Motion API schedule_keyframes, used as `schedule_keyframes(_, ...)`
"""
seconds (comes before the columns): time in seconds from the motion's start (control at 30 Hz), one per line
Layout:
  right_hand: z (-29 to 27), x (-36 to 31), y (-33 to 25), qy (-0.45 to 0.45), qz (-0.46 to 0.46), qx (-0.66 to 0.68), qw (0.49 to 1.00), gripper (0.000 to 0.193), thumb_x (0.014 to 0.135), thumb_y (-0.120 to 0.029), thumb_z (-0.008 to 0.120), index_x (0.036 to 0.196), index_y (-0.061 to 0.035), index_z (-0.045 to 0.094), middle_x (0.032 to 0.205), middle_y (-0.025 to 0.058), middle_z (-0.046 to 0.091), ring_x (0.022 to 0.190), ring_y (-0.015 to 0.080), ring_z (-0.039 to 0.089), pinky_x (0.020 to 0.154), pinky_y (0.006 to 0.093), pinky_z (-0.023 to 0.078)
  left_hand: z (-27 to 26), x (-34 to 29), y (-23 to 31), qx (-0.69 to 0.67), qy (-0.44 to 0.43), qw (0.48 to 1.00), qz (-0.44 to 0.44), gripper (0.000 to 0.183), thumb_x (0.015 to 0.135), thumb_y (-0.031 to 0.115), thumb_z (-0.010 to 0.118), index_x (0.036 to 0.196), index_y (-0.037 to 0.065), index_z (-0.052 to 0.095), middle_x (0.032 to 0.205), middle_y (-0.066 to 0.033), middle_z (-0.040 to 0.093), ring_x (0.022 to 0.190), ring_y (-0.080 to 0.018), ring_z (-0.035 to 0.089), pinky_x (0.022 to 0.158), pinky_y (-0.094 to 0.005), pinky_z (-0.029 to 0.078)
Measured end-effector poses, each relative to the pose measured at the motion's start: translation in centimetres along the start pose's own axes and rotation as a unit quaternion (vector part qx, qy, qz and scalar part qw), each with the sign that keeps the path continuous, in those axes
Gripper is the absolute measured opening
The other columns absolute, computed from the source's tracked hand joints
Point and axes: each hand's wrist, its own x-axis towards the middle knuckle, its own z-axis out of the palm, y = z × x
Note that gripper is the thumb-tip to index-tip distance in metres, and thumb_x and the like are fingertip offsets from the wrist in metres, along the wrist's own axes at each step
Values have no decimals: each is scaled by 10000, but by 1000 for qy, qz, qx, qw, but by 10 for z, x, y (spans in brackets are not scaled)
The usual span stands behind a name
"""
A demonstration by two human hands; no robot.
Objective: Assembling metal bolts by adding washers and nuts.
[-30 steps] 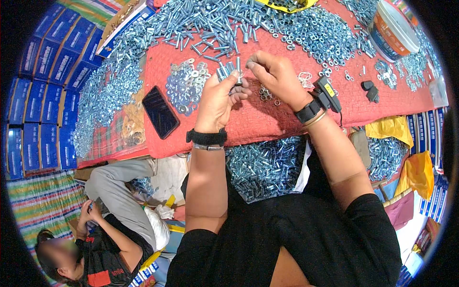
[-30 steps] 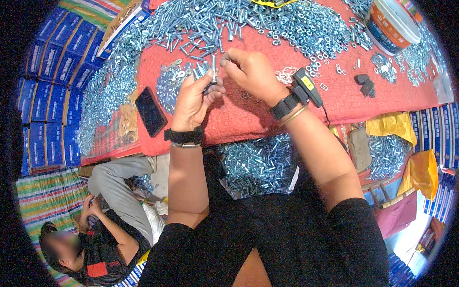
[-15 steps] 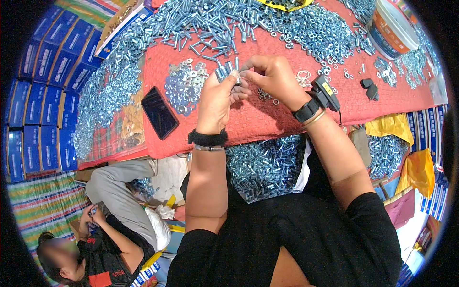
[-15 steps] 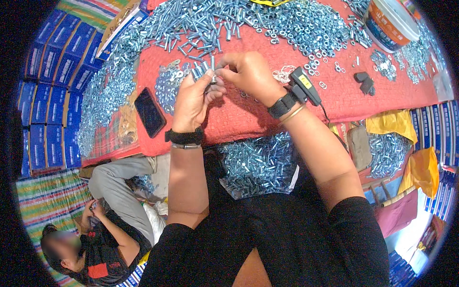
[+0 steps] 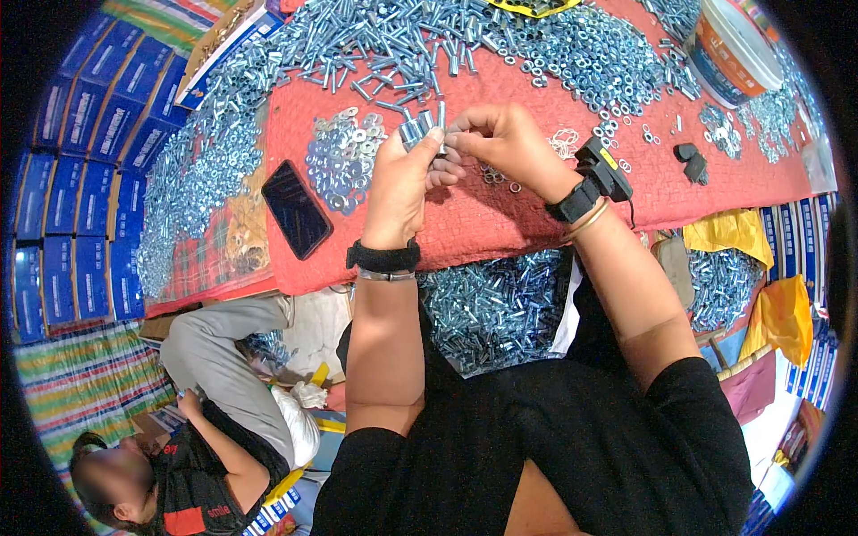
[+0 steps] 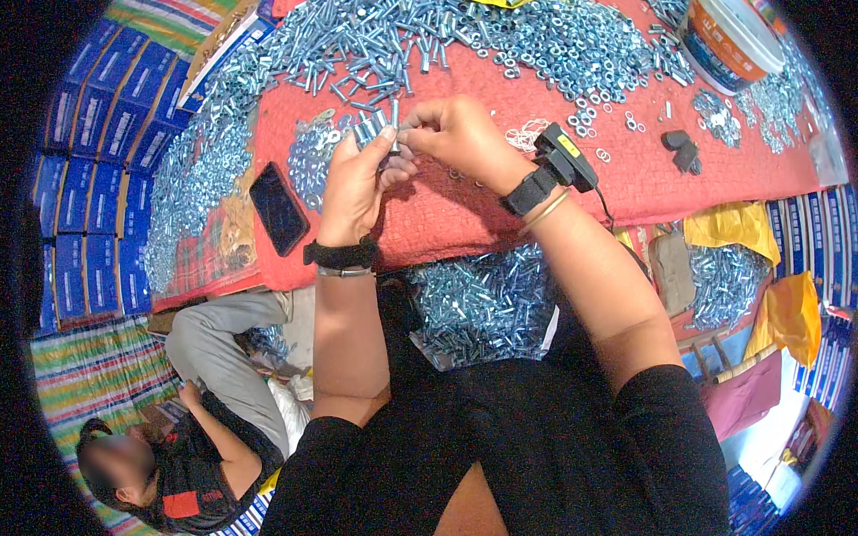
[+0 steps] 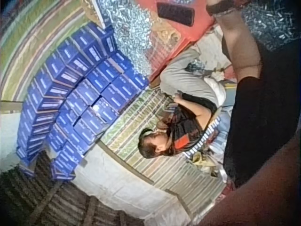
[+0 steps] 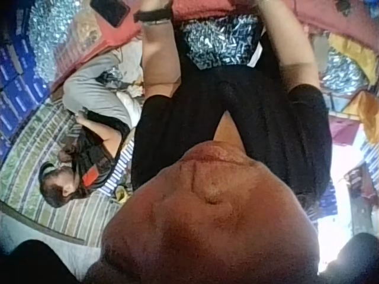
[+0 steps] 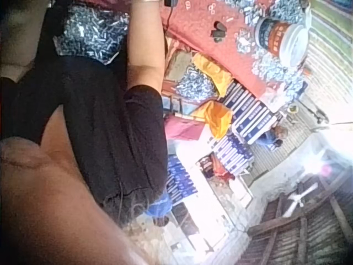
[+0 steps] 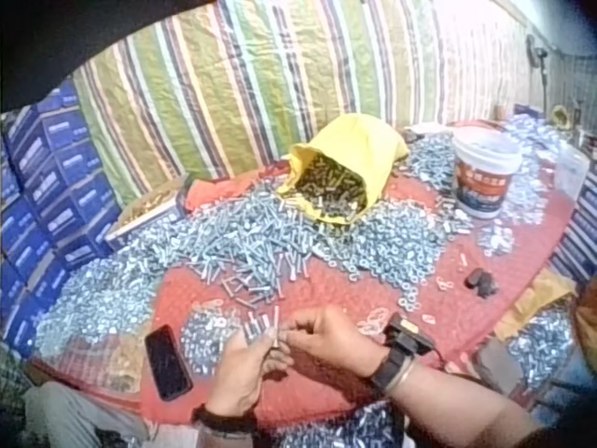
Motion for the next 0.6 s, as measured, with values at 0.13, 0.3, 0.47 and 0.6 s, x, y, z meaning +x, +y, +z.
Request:
schedule_keyframes(0.13, -4, -2, -10, -4, -51, -146, 988, 122, 813, -123, 613, 820, -5, 642, 636, 21, 596, 591, 76, 546, 532, 244, 431, 0, 2, -1, -28, -19, 999, -16, 141, 927, 158, 530, 930, 20, 553, 753, -56, 618, 592, -124, 610, 504, -197, 489)
schedule_keyframes(0.3, -17, -1, -8, -9, -74, -130, 989, 111, 853, -103, 588, 862, 2, 623, 654, -27, 558, 615, 28, 474, 540, 212, 402, -4, 1, 2, -64, -21, 997, -32, 126, 912, 160, 556, 928, 35, 564, 740, -47, 619, 574, -110, 589, 515, -198, 478)
schedule_keyframes(0.47, -47, -1, -16, -141, -13, -131, 981, 173, 849, -174, 629, 873, -2, 620, 679, 33, 573, 629, 72, 488, 580, 260, 421, -17, -4, 8, -83, 13, 996, -45, 129, 895, 163, 587, 920, 38, 581, 735, -50, 627, 560, -114, 583, 491, -197, 466)
schedule_keyframes(0.6, -46, -2, -18, -214, -149, -298, 918, 163, 818, -178, 636, 835, -16, 626, 750, 100, 605, 678, 179, 575, 615, 304, 440, -20, -4, 9, -101, 2, 994, -48, 126, 897, 161, 585, 925, 38, 584, 737, -52, 627, 549, -106, 577, 470, -186, 450)
